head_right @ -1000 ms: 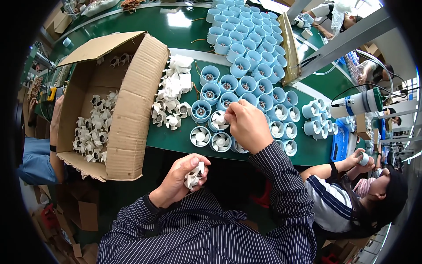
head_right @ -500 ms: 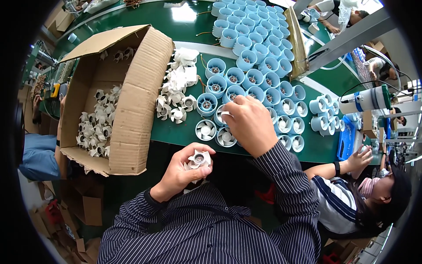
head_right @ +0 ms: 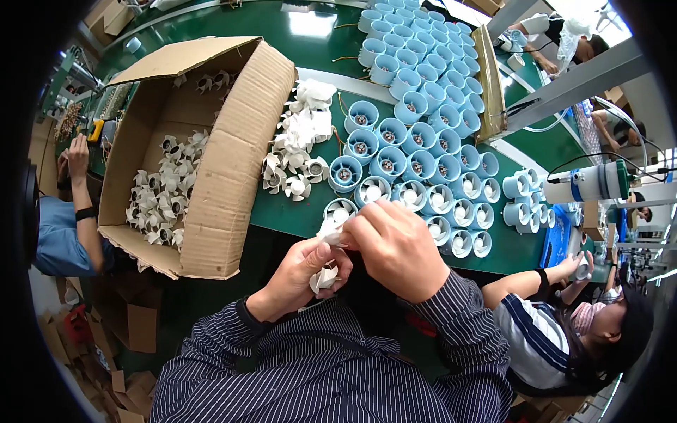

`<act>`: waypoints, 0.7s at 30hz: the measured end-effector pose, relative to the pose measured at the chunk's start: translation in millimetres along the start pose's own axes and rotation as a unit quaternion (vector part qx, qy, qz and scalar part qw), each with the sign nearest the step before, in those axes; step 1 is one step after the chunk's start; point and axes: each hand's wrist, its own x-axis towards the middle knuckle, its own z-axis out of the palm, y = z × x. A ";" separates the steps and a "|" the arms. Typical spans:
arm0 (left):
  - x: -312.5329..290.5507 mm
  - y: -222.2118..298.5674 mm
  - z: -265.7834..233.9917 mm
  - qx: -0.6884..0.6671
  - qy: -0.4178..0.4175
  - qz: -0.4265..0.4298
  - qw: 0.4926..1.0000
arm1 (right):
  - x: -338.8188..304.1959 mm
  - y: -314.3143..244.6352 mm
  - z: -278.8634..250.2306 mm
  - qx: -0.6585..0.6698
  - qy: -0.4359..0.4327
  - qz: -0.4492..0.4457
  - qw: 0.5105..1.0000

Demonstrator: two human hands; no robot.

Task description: The person assembles fans by picking up white fan blades from a box and inserting them into blue fan housings on the table. After filling the housings, the person gathers the completed fan units and places them into a cardboard box on the floor.

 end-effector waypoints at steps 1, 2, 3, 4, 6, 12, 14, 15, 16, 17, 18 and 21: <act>-0.2 0.1 -0.3 0.003 -0.005 -0.009 1.000 | 3.4 3.9 0.3 -0.031 0.003 0.010 0.999; -0.6 0.0 -0.8 0.007 -0.009 -0.017 1.000 | 7.5 13.0 0.9 -0.033 0.004 0.010 0.999; -4.7 -0.8 -5.8 0.009 0.002 -0.010 1.000 | 17.3 28.7 9.3 -0.012 0.026 0.034 0.999; -5.4 -2.4 -7.3 -0.003 0.010 -0.014 1.000 | 23.3 40.2 11.2 -0.001 0.050 0.069 0.996; -7.6 -5.3 -11.3 -0.027 0.028 -0.021 0.999 | 37.8 56.7 17.6 0.007 0.050 0.076 0.996; -17.7 -4.8 -19.0 -0.032 0.005 0.021 0.999 | 54.6 77.0 36.5 -0.022 -0.011 0.077 0.997; -21.3 -3.5 -21.8 -0.010 0.002 0.032 0.999 | 54.8 76.7 36.5 -0.028 -0.019 0.086 0.996; -22.0 -3.0 -22.5 -0.011 0.003 0.032 0.999 | 54.7 75.4 34.7 -0.035 -0.025 0.098 0.994; -22.3 -2.5 -23.1 -0.008 0.007 0.038 0.999 | 54.7 73.8 33.7 -0.041 -0.032 0.110 0.993; -22.1 -1.0 -22.7 -0.005 0.010 0.044 0.999 | 55.5 72.5 33.7 -0.040 -0.033 0.111 0.992; -21.6 0.8 -22.1 -0.001 0.013 0.049 0.999 | 57.2 71.3 34.1 -0.033 -0.035 0.096 0.994; -18.8 13.0 -19.3 -0.025 0.009 0.029 0.999 | 61.0 69.8 38.3 -0.018 -0.037 0.071 0.997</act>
